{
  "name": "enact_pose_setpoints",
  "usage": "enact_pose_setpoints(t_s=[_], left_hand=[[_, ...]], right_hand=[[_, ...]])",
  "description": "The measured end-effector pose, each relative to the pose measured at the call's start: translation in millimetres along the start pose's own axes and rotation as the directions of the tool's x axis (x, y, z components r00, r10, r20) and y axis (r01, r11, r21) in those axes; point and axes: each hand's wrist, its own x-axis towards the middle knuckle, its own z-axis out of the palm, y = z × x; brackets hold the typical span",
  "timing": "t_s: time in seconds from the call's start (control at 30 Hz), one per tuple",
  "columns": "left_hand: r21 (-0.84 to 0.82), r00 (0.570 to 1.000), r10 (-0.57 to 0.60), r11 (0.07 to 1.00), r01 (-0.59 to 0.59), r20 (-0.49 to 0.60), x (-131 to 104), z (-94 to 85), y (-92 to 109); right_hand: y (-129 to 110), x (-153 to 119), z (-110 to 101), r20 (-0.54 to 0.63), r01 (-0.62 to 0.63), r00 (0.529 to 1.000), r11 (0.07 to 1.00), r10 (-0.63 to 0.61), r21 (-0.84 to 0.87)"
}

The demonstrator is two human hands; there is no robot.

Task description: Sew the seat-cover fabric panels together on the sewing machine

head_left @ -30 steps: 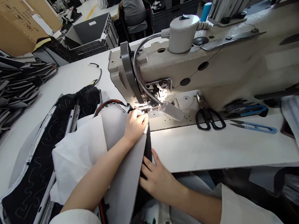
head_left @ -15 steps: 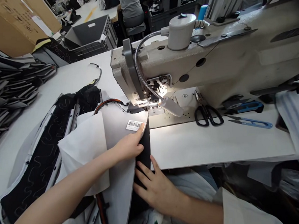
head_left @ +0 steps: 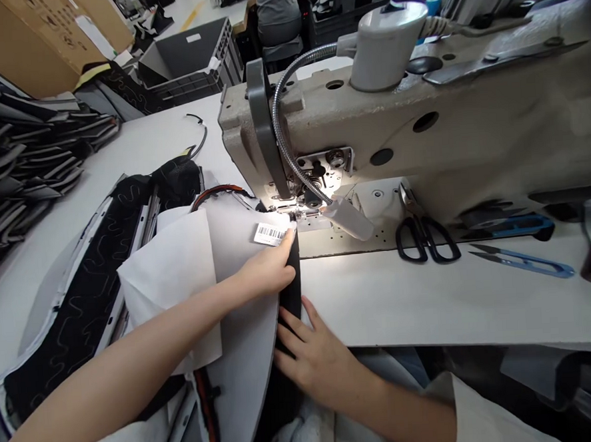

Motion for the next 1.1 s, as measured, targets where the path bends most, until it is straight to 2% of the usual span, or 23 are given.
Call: enact_pose_setpoints(t_s=[0.13, 0.3, 0.43, 0.57, 0.73, 0.9, 1.1], left_hand=[[-0.032, 0.999, -0.041, 0.999, 0.04, -0.021, 12.4, -4.0, 8.4], [0.012, 0.996, -0.016, 1.0, 0.017, -0.089, 9.5, 0.6, 11.4], [0.13, 0.998, -0.048, 0.991, 0.043, 0.037, -14.8, 12.7, 6.2], [0.056, 0.99, -0.062, 0.997, 0.055, 0.123, -32.0, 20.0, 4.6], [0.025, 0.995, -0.084, 0.996, 0.083, 0.06, -21.6, 10.8, 11.6], [0.117, 0.994, -0.104, 0.987, 0.106, -0.021, -3.0, 0.9, 17.8], [0.246, 0.983, -0.085, 0.961, 0.124, -0.166, 15.5, 6.6, 18.3]], right_hand=[[7.9, 6.8, -0.3, 0.023, 0.018, 1.0, 0.999, -0.017, -0.028], [-5.5, 6.1, 10.6, -0.018, 0.002, 1.0, 0.999, -0.003, -0.05], [-25.1, -4.4, 16.0, -0.072, -0.009, 0.997, 1.0, 0.008, -0.005], [-32.1, -10.2, 9.7, -0.028, 0.041, 0.999, 0.999, -0.04, 0.014], [-18.1, -5.7, -0.7, 0.046, 0.058, 0.997, 0.998, -0.058, -0.004], [4.6, 1.0, -8.1, 0.087, 0.095, 0.992, 0.995, -0.092, -0.023], [30.6, 5.6, -13.6, 0.138, 0.124, 0.983, 0.992, -0.121, -0.013]])
